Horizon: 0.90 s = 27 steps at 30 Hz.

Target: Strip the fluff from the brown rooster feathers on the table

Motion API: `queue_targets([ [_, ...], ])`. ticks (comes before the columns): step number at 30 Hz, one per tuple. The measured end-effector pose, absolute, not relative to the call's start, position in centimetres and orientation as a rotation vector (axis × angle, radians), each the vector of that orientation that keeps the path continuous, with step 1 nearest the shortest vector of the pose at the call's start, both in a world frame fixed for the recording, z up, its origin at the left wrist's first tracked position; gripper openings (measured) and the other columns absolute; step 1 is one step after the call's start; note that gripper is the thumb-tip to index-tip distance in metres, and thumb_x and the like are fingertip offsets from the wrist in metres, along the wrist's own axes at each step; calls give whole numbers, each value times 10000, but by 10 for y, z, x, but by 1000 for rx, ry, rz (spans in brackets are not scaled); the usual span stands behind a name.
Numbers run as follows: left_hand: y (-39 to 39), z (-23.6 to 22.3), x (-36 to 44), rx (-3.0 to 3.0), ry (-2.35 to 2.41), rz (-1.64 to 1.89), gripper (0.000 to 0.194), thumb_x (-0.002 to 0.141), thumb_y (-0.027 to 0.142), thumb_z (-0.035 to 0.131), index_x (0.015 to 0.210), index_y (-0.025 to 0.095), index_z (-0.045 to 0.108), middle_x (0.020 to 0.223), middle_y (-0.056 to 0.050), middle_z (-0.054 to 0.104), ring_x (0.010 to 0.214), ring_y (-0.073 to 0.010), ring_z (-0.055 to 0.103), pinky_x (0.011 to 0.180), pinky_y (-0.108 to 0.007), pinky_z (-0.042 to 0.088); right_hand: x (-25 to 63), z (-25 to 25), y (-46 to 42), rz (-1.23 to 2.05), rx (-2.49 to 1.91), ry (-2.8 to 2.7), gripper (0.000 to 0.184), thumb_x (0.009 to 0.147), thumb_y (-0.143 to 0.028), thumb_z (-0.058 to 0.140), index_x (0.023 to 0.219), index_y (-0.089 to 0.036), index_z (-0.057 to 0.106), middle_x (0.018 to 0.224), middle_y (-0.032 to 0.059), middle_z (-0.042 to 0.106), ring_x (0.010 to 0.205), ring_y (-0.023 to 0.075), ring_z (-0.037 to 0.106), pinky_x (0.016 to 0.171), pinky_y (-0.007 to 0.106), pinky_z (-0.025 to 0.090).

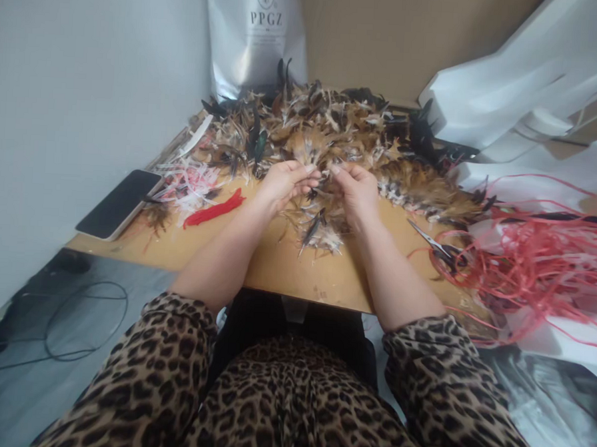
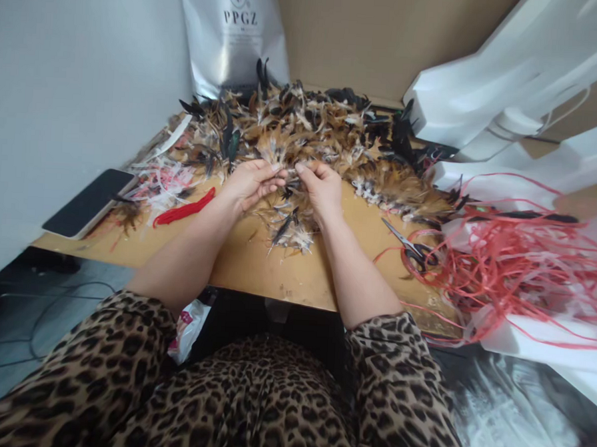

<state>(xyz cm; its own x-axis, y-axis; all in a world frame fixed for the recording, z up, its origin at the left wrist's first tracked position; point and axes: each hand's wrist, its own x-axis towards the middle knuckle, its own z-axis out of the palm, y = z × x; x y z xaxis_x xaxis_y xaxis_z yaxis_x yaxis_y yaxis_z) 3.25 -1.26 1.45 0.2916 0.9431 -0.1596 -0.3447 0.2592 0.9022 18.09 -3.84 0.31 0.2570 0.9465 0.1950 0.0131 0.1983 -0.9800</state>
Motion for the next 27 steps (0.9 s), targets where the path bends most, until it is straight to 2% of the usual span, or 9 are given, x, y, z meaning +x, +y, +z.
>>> queue_targets([
  [9,-16,13,34,989,790,925,139,784,193,708,746,90,623,737,-66,717,544,-44,632,529,-126,476,185,2,-36,823,-1188,-1237,283,635,-411,743,630,-194,562,622,-17,565,616,124,520,598,272,452],
  [22,-16,10,36,1063,811,894,132,769,135,705,683,79,623,673,-62,695,521,-47,618,539,-139,488,185,3,-37,771,-1209,-1294,250,667,-378,712,615,-191,555,608,-12,566,588,113,494,566,256,415],
  [27,-17,12,35,1106,841,880,138,780,134,692,675,82,619,638,-54,686,494,-42,600,516,-134,474,185,3,-38,813,-1198,-1274,227,658,-376,727,649,-189,599,634,-6,606,607,119,518,600,265,444],
])
